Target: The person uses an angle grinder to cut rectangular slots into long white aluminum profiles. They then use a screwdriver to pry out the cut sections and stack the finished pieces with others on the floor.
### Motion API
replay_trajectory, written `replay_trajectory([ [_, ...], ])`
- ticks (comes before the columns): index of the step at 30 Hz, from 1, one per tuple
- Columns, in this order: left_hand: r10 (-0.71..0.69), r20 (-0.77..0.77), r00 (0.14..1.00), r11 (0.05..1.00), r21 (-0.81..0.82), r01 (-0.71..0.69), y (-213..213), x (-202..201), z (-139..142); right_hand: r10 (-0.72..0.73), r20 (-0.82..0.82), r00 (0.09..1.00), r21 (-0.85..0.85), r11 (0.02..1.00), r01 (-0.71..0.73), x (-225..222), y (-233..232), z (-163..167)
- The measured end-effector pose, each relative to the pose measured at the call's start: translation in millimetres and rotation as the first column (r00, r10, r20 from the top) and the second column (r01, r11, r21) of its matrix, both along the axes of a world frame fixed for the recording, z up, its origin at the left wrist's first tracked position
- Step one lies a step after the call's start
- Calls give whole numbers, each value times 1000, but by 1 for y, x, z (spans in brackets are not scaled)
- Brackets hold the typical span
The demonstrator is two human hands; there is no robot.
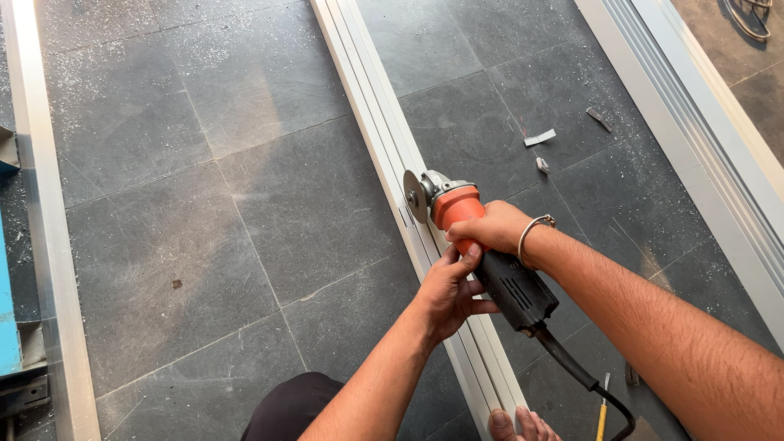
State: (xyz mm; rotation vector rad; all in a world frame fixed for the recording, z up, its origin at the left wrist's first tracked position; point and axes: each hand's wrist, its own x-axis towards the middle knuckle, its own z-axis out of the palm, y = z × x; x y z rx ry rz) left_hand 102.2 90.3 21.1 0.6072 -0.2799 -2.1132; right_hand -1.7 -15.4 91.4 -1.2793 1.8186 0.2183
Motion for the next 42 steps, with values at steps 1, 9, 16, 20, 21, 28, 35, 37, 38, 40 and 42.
replay_trajectory([
  [1, -1, 1, 1000, 1000, 7, 1, 0, 0, 0, 3, 0, 1000, 1, 1000, -3, 0, 0, 0],
  [9, -10, -17, 1000, 1000, 5, 10, 1, 0, 5, 4, 55, 998, -6, 1000, -3, -4, 3, 6],
  [16, -53, -81, 995, 994, -98, 45, 0, -12, 12, -35, 133, 991, -23, 999, 39, -25, 7, 18],
  [20, -41, -88, 995, 994, -107, 32, -4, -13, 12, -48, 152, 987, -13, 999, 51, -26, 2, 18],
  [21, -38, -86, 996, 994, -101, 29, -5, -13, 11, -45, 147, 988, -14, 999, 48, -25, 0, 17],
  [28, -24, -73, 997, 998, -53, 20, -7, -12, 9, -28, 58, 998, 16, 1000, 27, -19, -6, 11],
  [35, -16, -71, 997, 999, -49, 12, -7, -13, 10, -29, 55, 998, 26, 999, 28, -19, -7, 9],
  [37, -12, -45, 999, 999, -41, 10, -7, -12, 9, -35, 75, 997, 29, 999, 33, -19, -8, 9],
  [38, -11, -54, 998, 999, -39, 9, -6, -12, 9, -32, 63, 998, 31, 999, 30, -18, -8, 8],
  [40, -7, -74, 997, 999, -36, 5, -7, -11, 9, -26, 36, 999, 34, 999, 25, -18, -8, 7],
  [42, -5, -78, 997, 999, -33, 3, -7, -11, 9, -27, 38, 999, 37, 999, 25, -18, -9, 6],
])
